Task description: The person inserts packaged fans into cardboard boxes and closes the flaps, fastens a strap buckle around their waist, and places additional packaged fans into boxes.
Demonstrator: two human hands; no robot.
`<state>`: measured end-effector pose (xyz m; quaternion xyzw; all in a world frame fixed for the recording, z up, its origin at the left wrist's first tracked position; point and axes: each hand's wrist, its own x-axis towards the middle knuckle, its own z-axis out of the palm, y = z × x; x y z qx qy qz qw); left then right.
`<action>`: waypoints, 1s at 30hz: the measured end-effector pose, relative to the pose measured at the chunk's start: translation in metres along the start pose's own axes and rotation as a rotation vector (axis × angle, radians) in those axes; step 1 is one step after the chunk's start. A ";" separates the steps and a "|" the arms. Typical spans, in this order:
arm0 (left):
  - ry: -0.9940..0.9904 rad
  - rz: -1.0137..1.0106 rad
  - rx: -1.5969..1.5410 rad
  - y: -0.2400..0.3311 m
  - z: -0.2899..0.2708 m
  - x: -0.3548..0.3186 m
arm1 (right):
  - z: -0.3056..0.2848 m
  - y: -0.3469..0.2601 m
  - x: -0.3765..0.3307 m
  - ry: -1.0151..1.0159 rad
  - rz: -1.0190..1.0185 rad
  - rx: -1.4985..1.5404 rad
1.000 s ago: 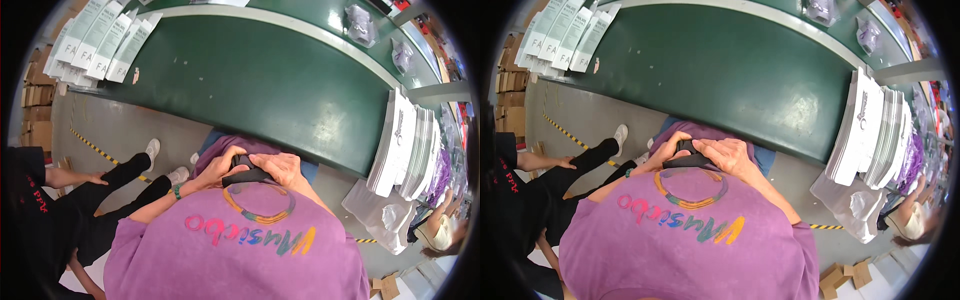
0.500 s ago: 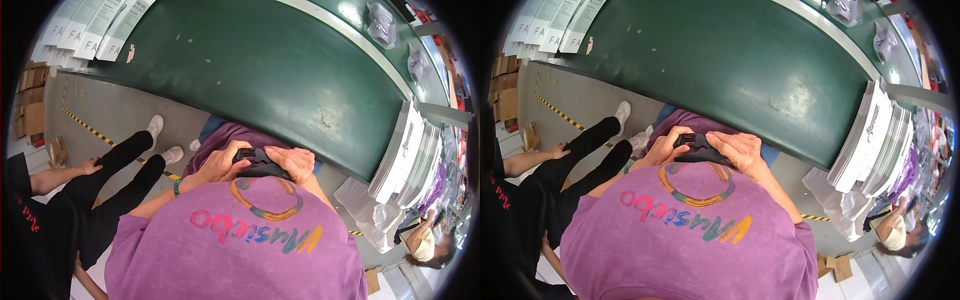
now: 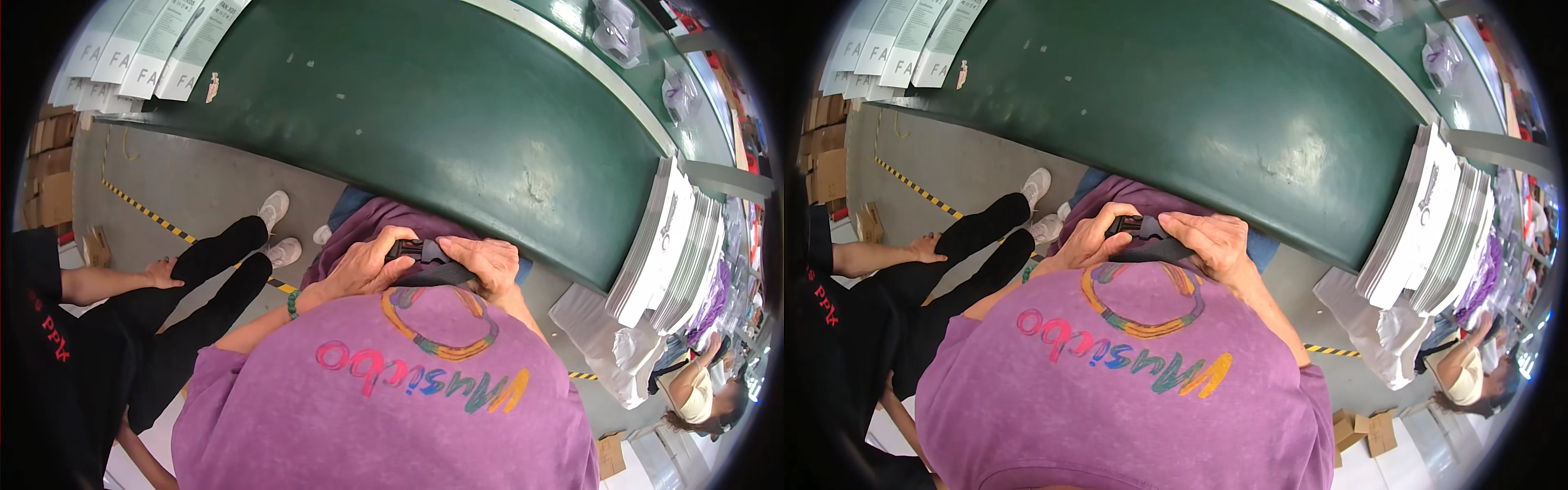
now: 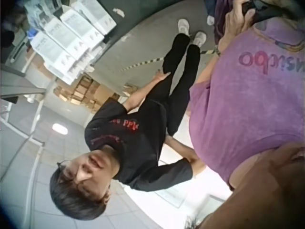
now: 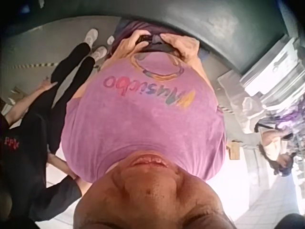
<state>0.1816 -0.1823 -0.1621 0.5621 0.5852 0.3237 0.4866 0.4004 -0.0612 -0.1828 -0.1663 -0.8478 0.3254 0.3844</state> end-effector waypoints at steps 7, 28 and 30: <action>-0.097 0.014 0.065 -0.001 0.002 0.004 | -0.002 -0.004 -0.001 -0.040 0.000 -0.068; -0.188 -0.167 -0.352 0.011 -0.006 0.018 | -0.060 -0.013 0.059 -0.489 0.693 0.358; -0.216 -0.175 -0.224 0.022 -0.010 0.023 | -0.060 -0.006 0.063 -0.299 0.763 0.284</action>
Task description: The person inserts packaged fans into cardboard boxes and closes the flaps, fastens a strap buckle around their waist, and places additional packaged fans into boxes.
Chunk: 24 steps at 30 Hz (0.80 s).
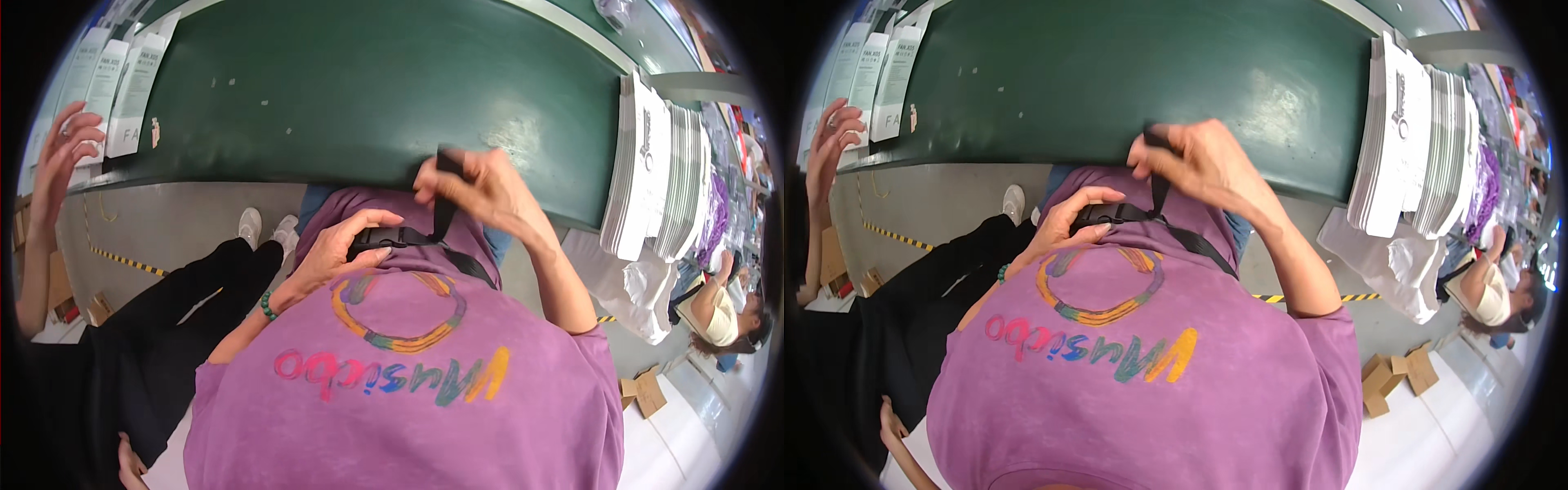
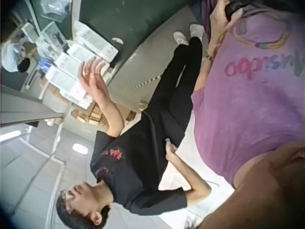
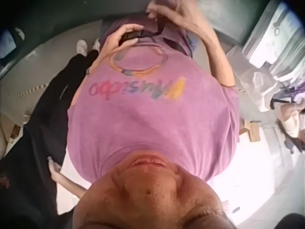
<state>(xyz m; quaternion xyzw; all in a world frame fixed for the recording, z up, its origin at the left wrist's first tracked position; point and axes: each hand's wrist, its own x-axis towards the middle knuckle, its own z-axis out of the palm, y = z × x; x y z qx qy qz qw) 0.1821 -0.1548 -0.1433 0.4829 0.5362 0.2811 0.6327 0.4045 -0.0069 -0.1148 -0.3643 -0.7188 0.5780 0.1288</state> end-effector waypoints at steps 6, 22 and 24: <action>0.041 0.251 0.189 -0.007 0.003 0.008 | -0.007 -0.007 0.013 0.138 0.138 0.010; -0.354 -0.050 0.130 0.046 0.030 0.057 | -0.025 0.052 -0.081 0.991 0.140 0.392; -0.448 -0.206 -0.129 0.049 0.030 0.053 | -0.023 0.056 -0.093 1.060 0.178 0.399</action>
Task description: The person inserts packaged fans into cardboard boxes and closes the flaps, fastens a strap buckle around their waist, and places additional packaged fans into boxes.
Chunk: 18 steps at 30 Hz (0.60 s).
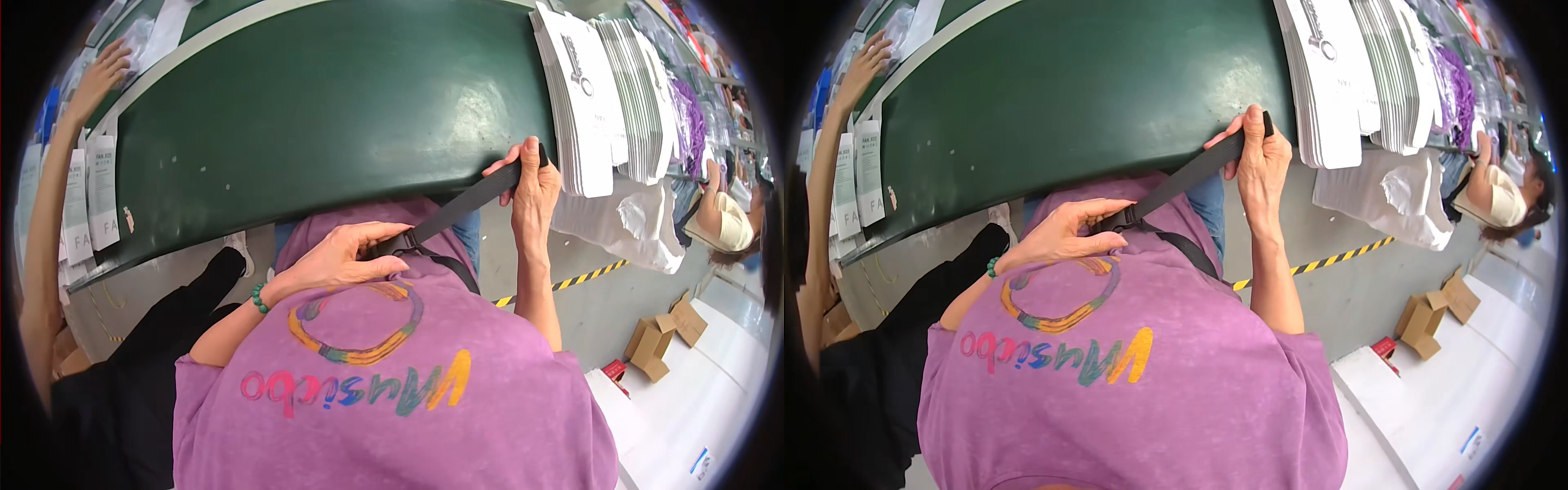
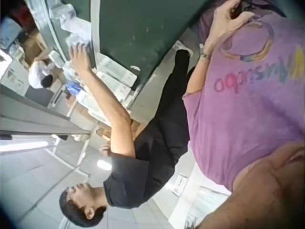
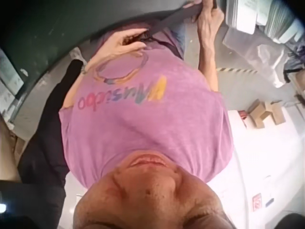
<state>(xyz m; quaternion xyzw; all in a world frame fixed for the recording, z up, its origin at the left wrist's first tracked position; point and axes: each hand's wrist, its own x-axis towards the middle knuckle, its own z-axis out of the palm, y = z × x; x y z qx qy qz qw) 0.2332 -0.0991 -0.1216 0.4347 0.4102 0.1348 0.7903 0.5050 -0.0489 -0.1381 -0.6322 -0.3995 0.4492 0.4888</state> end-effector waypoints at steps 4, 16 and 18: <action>-0.005 0.011 0.099 -0.003 -0.004 0.002 | -0.015 0.015 -0.007 0.062 0.004 -0.114; 0.016 -0.051 0.121 0.014 0.005 0.014 | 0.048 -0.030 0.028 -0.128 -0.192 0.009; 0.026 0.024 -0.009 0.001 0.007 0.011 | 0.051 -0.026 0.027 -0.139 -0.100 0.081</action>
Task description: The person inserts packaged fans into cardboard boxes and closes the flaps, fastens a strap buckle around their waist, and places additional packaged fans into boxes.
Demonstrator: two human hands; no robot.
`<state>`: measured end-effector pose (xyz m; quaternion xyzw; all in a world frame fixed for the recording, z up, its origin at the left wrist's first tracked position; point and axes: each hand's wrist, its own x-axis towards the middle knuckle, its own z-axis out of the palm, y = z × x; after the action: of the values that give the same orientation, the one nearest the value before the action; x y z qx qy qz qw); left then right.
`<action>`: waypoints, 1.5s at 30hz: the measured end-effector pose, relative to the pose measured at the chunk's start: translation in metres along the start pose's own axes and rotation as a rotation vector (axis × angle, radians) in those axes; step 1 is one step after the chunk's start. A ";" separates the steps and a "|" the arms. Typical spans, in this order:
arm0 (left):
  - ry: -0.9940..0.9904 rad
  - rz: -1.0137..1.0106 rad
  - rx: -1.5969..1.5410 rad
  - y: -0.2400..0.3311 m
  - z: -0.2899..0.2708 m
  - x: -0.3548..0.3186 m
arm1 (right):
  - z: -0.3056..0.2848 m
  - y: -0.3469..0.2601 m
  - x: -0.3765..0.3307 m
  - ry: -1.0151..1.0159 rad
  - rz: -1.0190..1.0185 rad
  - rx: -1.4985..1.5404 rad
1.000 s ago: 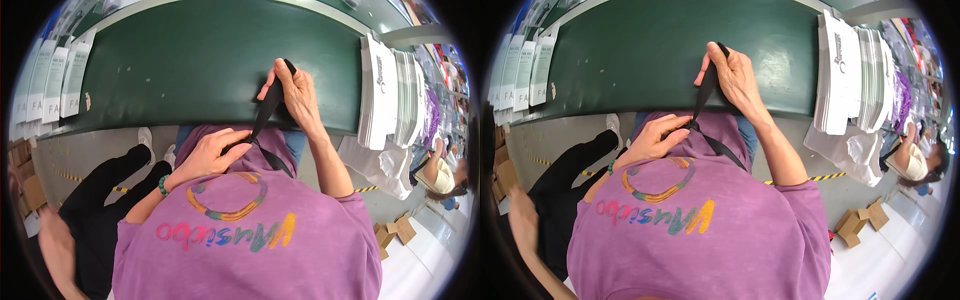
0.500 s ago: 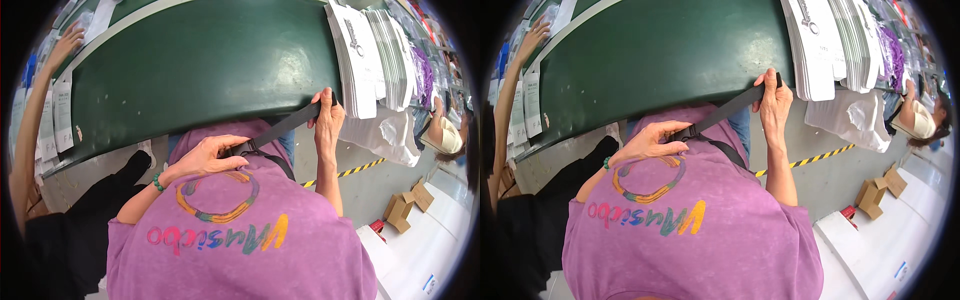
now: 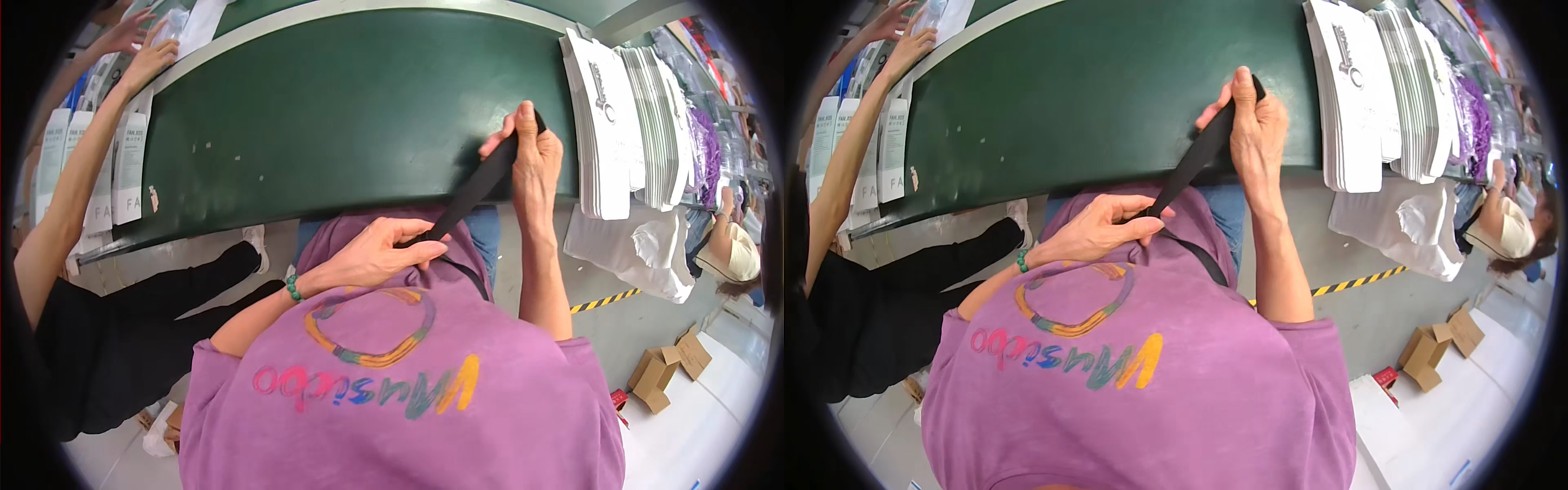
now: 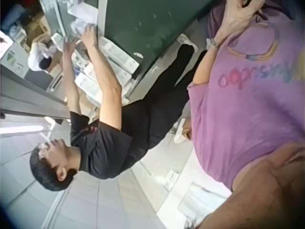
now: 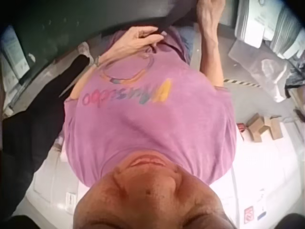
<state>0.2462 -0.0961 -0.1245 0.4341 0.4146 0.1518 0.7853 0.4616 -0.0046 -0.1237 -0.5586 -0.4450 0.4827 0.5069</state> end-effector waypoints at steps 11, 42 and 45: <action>0.222 0.114 0.049 -0.009 -0.026 -0.012 | 0.142 -0.018 0.050 -0.115 -0.953 -0.815; 0.432 0.222 0.276 -0.035 -0.023 -0.005 | -0.026 0.025 -0.094 -0.545 -0.432 -0.919; 0.469 0.435 0.414 -0.024 -0.024 -0.003 | -0.021 0.034 -0.087 -0.437 -0.509 -0.913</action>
<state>0.2227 -0.0979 -0.1491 0.6147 0.5030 0.3233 0.5144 0.4708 -0.0967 -0.1493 -0.4835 -0.8237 0.2082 0.2106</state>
